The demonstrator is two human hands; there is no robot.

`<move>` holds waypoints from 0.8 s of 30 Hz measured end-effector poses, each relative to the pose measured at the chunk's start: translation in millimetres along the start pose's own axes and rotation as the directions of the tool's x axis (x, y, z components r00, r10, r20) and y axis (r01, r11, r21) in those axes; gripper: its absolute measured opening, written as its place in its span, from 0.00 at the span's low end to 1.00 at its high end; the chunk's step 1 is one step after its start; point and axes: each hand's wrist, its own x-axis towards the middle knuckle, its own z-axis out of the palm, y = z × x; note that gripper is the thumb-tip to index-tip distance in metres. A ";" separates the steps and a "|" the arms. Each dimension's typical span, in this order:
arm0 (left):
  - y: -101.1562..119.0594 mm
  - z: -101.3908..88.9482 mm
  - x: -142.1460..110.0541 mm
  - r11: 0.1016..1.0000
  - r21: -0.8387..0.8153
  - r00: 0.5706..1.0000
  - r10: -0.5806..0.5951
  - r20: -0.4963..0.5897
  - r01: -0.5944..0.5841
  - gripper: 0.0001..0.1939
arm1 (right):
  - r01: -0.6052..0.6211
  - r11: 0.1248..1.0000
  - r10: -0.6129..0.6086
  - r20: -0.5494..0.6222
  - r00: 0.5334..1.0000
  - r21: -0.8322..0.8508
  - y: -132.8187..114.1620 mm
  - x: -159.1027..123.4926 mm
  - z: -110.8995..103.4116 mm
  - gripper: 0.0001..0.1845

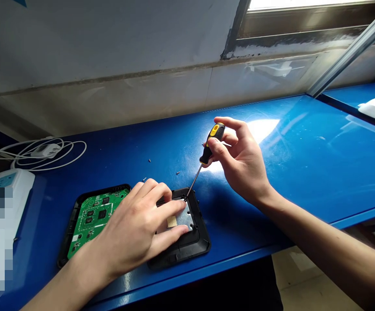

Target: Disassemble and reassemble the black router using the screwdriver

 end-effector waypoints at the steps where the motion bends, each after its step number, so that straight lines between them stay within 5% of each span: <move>1: -0.4 0.8 -0.5 1.000 -0.004 1.000 0.000 0.000 0.000 0.09 | 0.004 1.000 -0.004 0.001 1.000 0.000 -0.3 -0.1 0.1 0.20; 16: -0.9 3.5 0.8 0.997 -0.062 0.999 -0.049 0.012 0.049 0.10 | 0.063 0.998 -0.063 -0.008 0.998 -0.024 -7.6 -4.8 0.8 0.21; 24: -0.5 -2.8 0.3 0.999 -0.052 1.000 -0.007 -0.005 0.007 0.10 | 0.249 0.968 -0.252 0.168 0.953 0.042 -19.2 -9.5 0.7 0.20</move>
